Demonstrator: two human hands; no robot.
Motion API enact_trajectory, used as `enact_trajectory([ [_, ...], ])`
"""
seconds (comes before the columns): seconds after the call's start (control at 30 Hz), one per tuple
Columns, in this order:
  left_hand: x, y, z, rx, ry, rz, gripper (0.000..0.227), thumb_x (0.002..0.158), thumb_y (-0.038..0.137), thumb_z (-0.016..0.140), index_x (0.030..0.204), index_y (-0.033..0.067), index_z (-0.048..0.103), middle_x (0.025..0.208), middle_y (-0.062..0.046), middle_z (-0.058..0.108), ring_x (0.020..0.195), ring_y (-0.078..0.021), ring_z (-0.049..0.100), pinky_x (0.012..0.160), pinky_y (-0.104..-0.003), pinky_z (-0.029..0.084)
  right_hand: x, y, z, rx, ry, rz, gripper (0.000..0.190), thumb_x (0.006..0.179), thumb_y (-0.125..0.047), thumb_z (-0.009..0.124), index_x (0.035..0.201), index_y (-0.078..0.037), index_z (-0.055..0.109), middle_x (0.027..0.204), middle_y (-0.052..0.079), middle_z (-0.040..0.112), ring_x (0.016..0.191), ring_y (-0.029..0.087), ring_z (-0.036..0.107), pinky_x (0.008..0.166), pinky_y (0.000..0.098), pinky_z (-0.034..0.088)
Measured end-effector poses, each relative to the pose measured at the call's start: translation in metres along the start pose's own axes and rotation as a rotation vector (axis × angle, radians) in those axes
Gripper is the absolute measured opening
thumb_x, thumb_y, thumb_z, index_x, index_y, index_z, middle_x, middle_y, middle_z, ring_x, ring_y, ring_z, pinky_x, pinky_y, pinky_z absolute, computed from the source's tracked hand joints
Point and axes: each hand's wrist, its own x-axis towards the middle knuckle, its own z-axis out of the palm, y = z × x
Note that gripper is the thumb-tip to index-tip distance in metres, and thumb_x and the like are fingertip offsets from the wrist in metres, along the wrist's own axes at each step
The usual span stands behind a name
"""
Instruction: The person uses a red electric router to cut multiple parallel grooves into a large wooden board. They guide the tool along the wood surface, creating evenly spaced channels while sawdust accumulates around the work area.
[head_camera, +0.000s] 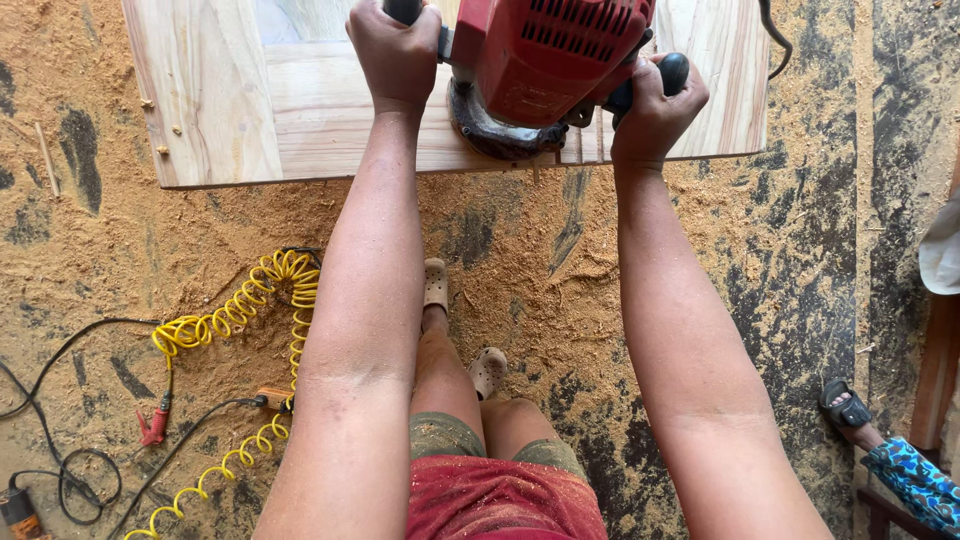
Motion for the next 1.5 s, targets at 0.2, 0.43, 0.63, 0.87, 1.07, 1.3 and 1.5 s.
enact_trajectory([
  [0.2, 0.011, 0.002, 0.002, -0.006, 0.009, 0.031, 0.014, 0.079, 0.002, 0.067, 0.068, 0.0036, 0.057, 0.059, -0.003, 0.063, 0.053, -0.0129, 0.063, 0.057, -0.031, 0.051, 0.010, 0.002, 0.006, 0.004, -0.020, 0.024, 0.019, 0.088, -0.011, 0.072, 0.084, 0.000, 0.057, 0.079, 0.008, 0.057, 0.068, 0.014, 0.062, 0.065, 0.0304, 0.061],
  [0.43, 0.021, -0.002, 0.006, -0.030, 0.018, 0.019, 0.012, 0.078, 0.001, 0.066, 0.068, 0.0034, 0.059, 0.059, -0.004, 0.065, 0.053, -0.0134, 0.064, 0.057, -0.031, 0.052, 0.019, 0.008, 0.012, 0.022, 0.011, 0.010, 0.017, 0.087, -0.011, 0.072, 0.088, -0.002, 0.058, 0.082, 0.005, 0.058, 0.070, 0.013, 0.063, 0.067, 0.0300, 0.062],
  [0.63, 0.032, -0.009, 0.009, -0.036, 0.020, 0.046, 0.012, 0.078, 0.001, 0.066, 0.069, 0.0029, 0.059, 0.060, -0.003, 0.065, 0.054, -0.0127, 0.065, 0.058, -0.031, 0.054, 0.030, 0.012, 0.018, 0.006, 0.000, -0.007, 0.018, 0.088, -0.013, 0.073, 0.086, -0.001, 0.058, 0.079, 0.005, 0.058, 0.069, 0.014, 0.062, 0.067, 0.0318, 0.061],
  [0.87, 0.043, -0.015, 0.014, -0.034, 0.017, 0.014, 0.015, 0.078, 0.001, 0.067, 0.067, 0.0028, 0.057, 0.058, -0.003, 0.063, 0.052, -0.0115, 0.061, 0.054, -0.031, 0.050, 0.041, 0.014, 0.024, -0.006, 0.004, -0.023, 0.019, 0.088, -0.014, 0.073, 0.084, -0.002, 0.058, 0.076, 0.004, 0.056, 0.068, 0.014, 0.059, 0.066, 0.0316, 0.059],
  [1.07, 0.053, -0.025, 0.018, -0.025, 0.016, 0.011, 0.024, 0.079, 0.001, 0.067, 0.061, 0.0027, 0.051, 0.052, -0.002, 0.057, 0.047, -0.0103, 0.056, 0.049, -0.030, 0.043, 0.051, 0.026, 0.027, -0.025, 0.015, -0.041, 0.019, 0.089, -0.014, 0.073, 0.085, -0.002, 0.059, 0.079, 0.004, 0.056, 0.070, 0.014, 0.059, 0.069, 0.0318, 0.059],
  [1.3, 0.068, -0.038, 0.027, -0.083, 0.029, 0.002, 0.023, 0.076, -0.002, 0.065, 0.058, 0.0015, 0.050, 0.051, -0.001, 0.058, 0.047, -0.0083, 0.056, 0.048, -0.029, 0.043, 0.068, 0.047, 0.030, -0.024, 0.047, -0.023, 0.022, 0.091, -0.014, 0.072, 0.097, 0.000, 0.057, 0.094, 0.009, 0.056, 0.081, 0.016, 0.060, 0.077, 0.0327, 0.060],
  [1.5, 0.085, -0.050, 0.034, -0.090, 0.040, 0.072, 0.028, 0.081, 0.000, 0.071, 0.059, 0.0000, 0.054, 0.051, -0.001, 0.059, 0.046, -0.0087, 0.054, 0.049, -0.029, 0.043, 0.084, 0.060, 0.035, -0.008, 0.039, -0.023, 0.023, 0.092, -0.013, 0.071, 0.102, 0.000, 0.055, 0.100, 0.010, 0.055, 0.086, 0.016, 0.062, 0.080, 0.0343, 0.063],
])
